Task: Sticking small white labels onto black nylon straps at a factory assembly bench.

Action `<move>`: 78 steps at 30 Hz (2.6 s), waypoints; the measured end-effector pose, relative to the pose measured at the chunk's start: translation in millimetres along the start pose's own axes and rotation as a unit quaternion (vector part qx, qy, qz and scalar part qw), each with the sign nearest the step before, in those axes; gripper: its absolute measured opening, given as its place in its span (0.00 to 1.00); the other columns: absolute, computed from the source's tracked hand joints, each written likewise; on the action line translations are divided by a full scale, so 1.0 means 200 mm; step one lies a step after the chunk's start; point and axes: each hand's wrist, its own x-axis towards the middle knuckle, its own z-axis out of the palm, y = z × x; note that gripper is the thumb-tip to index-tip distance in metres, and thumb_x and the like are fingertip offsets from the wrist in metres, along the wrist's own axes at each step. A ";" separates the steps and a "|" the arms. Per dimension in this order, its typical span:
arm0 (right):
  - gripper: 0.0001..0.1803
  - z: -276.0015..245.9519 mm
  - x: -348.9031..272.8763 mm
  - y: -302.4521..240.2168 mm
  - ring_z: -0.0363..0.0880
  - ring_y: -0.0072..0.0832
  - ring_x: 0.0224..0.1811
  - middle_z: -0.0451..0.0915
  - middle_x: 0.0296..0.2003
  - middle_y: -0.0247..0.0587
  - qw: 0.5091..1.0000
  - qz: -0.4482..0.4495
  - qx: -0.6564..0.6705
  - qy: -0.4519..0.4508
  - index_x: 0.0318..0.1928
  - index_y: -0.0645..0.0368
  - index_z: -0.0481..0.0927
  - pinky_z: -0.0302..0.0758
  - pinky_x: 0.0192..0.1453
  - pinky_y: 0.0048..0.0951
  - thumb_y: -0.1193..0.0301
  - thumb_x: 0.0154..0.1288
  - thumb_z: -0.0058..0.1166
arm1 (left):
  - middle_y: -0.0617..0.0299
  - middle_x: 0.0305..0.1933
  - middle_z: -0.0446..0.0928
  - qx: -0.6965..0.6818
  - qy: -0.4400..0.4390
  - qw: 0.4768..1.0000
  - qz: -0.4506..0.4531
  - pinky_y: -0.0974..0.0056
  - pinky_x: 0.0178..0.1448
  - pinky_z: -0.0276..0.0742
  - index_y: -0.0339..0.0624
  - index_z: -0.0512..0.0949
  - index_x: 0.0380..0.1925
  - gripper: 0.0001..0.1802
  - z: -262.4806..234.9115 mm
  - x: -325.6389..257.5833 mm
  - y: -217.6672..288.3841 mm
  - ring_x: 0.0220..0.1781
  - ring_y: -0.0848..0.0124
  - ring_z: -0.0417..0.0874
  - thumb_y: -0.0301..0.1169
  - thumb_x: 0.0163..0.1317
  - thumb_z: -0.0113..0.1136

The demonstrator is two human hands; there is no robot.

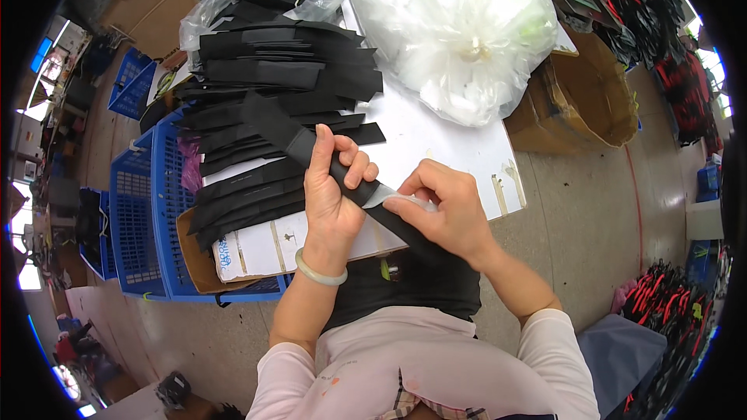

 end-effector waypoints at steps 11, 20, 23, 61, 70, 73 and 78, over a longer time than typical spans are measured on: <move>0.13 0.01 0.00 -0.09 0.76 0.28 0.22 0.76 0.28 0.39 1.000 0.000 0.014 0.004 0.28 0.62 0.73 0.73 0.26 0.29 0.75 0.51 0.68 | 0.67 0.24 0.65 -0.021 -0.052 0.997 0.047 0.67 0.31 0.65 0.42 0.75 0.28 0.20 -0.02 0.00 0.03 0.20 0.77 0.63 0.47 0.68 0.59; 0.08 0.10 0.03 -0.02 0.76 0.24 0.24 0.77 0.30 0.38 0.994 -0.079 0.058 0.041 0.31 0.66 0.75 0.74 0.27 0.25 0.82 0.56 0.64 | 0.68 0.21 0.65 -0.050 -0.016 0.998 0.021 0.69 0.25 0.62 0.47 0.73 0.24 0.23 -0.02 0.01 -0.01 0.16 0.78 0.60 0.53 0.66 0.58; 0.09 0.07 0.03 0.01 0.77 0.24 0.25 0.78 0.32 0.39 0.994 -0.104 0.032 0.022 0.31 0.66 0.75 0.73 0.27 0.24 0.81 0.56 0.64 | 0.68 0.21 0.65 -0.087 -0.029 0.996 0.022 0.69 0.25 0.62 0.47 0.73 0.23 0.23 -0.03 0.03 0.03 0.15 0.78 0.59 0.53 0.67 0.57; 0.11 0.05 -0.03 0.09 0.76 0.21 0.39 0.79 0.35 0.37 0.906 0.095 0.412 -0.013 0.41 0.66 0.77 0.72 0.45 0.25 0.83 0.57 0.61 | 0.57 0.37 0.81 0.319 -0.226 0.883 0.260 0.66 0.48 0.74 0.36 0.79 0.39 0.24 -0.04 -0.08 -0.07 0.40 0.72 0.79 0.48 0.73 0.48; 0.12 -0.14 -0.15 0.41 0.77 0.33 0.32 0.79 0.31 0.38 0.947 -0.235 -0.214 0.053 0.35 0.62 0.83 0.72 0.38 0.29 0.78 0.47 0.67 | 0.52 0.41 0.81 0.719 -0.222 0.612 0.242 0.61 0.53 0.78 0.35 0.80 0.39 0.11 -0.29 -0.44 -0.10 0.48 0.58 0.83 0.26 0.56 0.67; 0.15 -0.09 -0.33 0.55 0.77 0.34 0.40 0.79 0.38 0.37 0.929 -0.243 -0.279 -0.009 0.40 0.56 0.84 0.71 0.46 0.36 0.73 0.49 0.67 | 0.47 0.64 0.68 0.806 -0.287 0.458 0.242 0.48 0.71 0.63 0.35 0.72 0.55 0.29 -0.32 -0.38 -0.22 0.70 0.49 0.65 0.28 0.52 0.69; 0.22 -0.22 -0.47 0.56 0.73 0.35 0.54 0.78 0.52 0.37 0.930 -0.162 -0.328 -0.029 0.48 0.52 0.84 0.64 0.60 0.43 0.63 0.51 0.68 | 0.47 0.70 0.63 0.852 -0.278 0.390 0.211 0.45 0.74 0.56 0.37 0.67 0.63 0.38 -0.43 -0.33 -0.26 0.74 0.49 0.59 0.26 0.50 0.69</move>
